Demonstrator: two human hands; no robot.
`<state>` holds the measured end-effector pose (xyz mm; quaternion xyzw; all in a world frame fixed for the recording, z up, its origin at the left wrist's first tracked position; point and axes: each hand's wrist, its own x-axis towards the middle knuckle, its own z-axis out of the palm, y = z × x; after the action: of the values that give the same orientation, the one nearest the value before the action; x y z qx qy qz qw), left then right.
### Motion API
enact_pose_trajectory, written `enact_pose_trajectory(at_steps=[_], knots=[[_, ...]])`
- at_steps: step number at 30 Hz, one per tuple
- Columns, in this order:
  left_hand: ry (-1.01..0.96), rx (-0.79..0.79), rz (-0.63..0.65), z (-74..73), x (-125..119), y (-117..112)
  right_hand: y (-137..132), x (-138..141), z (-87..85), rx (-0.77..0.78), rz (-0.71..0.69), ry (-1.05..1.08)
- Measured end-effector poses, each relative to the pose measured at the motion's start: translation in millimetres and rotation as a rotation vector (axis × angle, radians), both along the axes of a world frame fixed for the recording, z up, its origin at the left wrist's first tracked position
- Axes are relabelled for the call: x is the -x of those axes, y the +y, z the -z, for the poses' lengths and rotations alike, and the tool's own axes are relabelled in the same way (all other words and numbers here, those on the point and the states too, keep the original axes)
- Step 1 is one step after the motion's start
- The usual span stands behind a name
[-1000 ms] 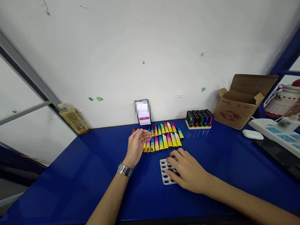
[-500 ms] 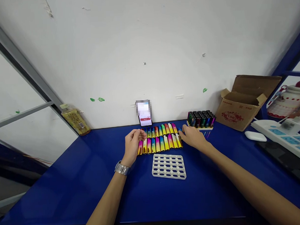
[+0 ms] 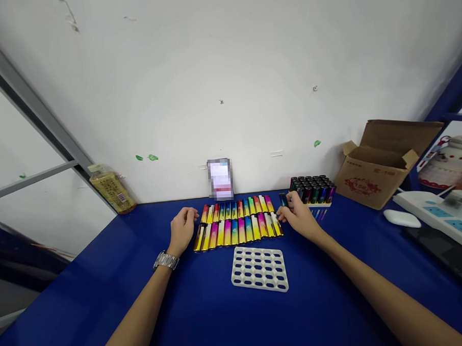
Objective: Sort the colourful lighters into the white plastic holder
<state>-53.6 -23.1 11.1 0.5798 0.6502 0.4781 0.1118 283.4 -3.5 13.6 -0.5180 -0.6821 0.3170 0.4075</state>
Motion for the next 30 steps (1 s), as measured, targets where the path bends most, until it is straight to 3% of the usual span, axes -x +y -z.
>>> enact_pose_trajectory(at_steps=[6, 12, 18, 30], knots=[[0.161, 0.05, 0.091, -0.2, -11.5, -2.6, 7.2, 11.9, 13.4, 0.127, -0.048, 0.533], [0.194, 0.054, 0.054, 1.6, -10.1, -3.9, 4.0, 9.4, 10.7, 0.282, -0.082, 0.777], [0.251, 0.043, 0.071, 0.3, -10.8, -5.7, -0.6, 9.4, 5.5, 0.362, 0.008, 0.824], [0.266, 0.052, 0.057, 0.3, -11.5, -4.9, 0.8, 6.9, 3.9, 0.406, -0.021, 0.79]])
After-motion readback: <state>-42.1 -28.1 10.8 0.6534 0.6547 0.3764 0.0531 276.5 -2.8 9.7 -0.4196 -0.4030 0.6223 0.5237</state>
